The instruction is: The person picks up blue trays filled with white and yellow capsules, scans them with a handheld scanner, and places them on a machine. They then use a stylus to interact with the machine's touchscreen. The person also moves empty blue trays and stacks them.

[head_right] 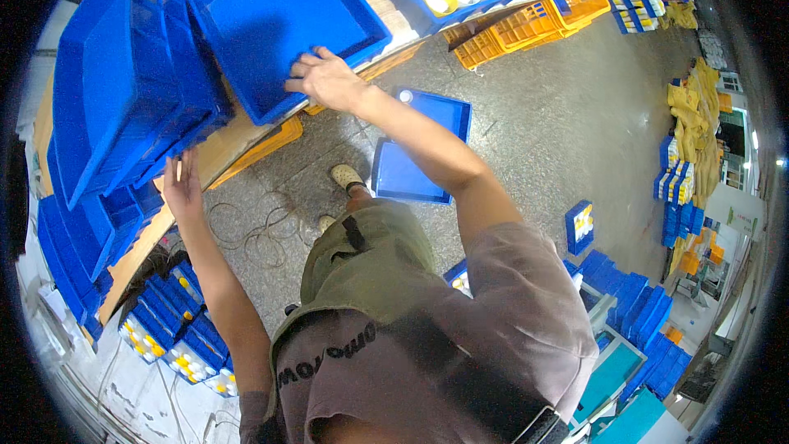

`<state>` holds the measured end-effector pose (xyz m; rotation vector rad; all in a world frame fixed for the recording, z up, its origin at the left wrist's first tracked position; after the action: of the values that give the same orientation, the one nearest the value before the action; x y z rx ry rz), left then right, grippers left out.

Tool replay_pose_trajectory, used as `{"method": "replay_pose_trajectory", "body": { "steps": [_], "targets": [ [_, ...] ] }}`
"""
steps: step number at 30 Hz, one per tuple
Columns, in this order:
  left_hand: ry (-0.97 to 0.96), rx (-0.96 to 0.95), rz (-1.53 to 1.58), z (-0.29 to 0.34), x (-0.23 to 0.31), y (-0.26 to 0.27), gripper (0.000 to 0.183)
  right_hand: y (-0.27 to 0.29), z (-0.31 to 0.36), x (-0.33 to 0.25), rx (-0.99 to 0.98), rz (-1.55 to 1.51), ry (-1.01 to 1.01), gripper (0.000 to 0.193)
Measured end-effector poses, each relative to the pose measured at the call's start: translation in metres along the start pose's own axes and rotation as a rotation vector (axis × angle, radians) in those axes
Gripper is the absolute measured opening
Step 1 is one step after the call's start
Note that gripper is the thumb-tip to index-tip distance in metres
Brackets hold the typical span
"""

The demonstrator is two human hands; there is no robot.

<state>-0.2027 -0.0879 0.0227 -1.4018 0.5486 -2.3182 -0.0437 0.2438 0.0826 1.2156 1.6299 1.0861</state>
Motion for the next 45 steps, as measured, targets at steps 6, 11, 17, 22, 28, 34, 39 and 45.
{"method": "replay_pose_trajectory", "body": {
  "steps": [6,11,17,22,28,34,39,45],
  "targets": [
    [0.344,0.124,-0.292,0.071,-0.061,0.108,0.049,0.03,0.09,0.105,0.924,-0.01,-0.767,0.054],
    [0.608,0.37,-0.323,0.157,-0.112,0.176,0.052,0.022,0.166,0.247,0.981,-0.722,-1.637,0.051],
    [0.617,0.344,-0.318,0.198,-0.136,0.184,0.049,-0.004,0.158,0.276,0.758,-0.938,-1.732,0.046],
    [0.615,0.238,-0.409,0.193,-0.139,0.192,0.054,0.015,0.173,0.213,0.538,-0.515,-1.285,0.034],
    [0.834,-0.052,-0.664,0.149,-0.169,0.193,0.052,-0.061,0.249,-0.003,0.436,-0.696,-1.353,0.035],
    [0.963,-0.457,-1.133,0.12,-0.244,0.163,0.049,-0.142,0.488,-0.295,0.352,-0.977,-2.084,0.044],
    [0.999,-0.758,-1.439,0.161,-0.308,0.123,0.046,-0.124,0.608,-0.567,0.99,-0.593,-2.856,0.017],
    [0.98,-1.116,-1.725,0.255,-0.39,0.101,0.043,-0.077,0.603,-0.709,1.788,-0.36,-2.951,0.011]
  ]
}}
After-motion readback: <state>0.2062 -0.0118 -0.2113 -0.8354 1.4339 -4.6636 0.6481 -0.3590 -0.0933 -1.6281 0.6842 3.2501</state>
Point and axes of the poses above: each hand's wrist, its own z-axis away from the middle knuckle, its own y-axis out of the back of the hand, x = y × z, the point moved 1 cm from there along -z, towards the middle knuckle, and after that the axes turned 6 degrees about x, right-handed, at the moved point
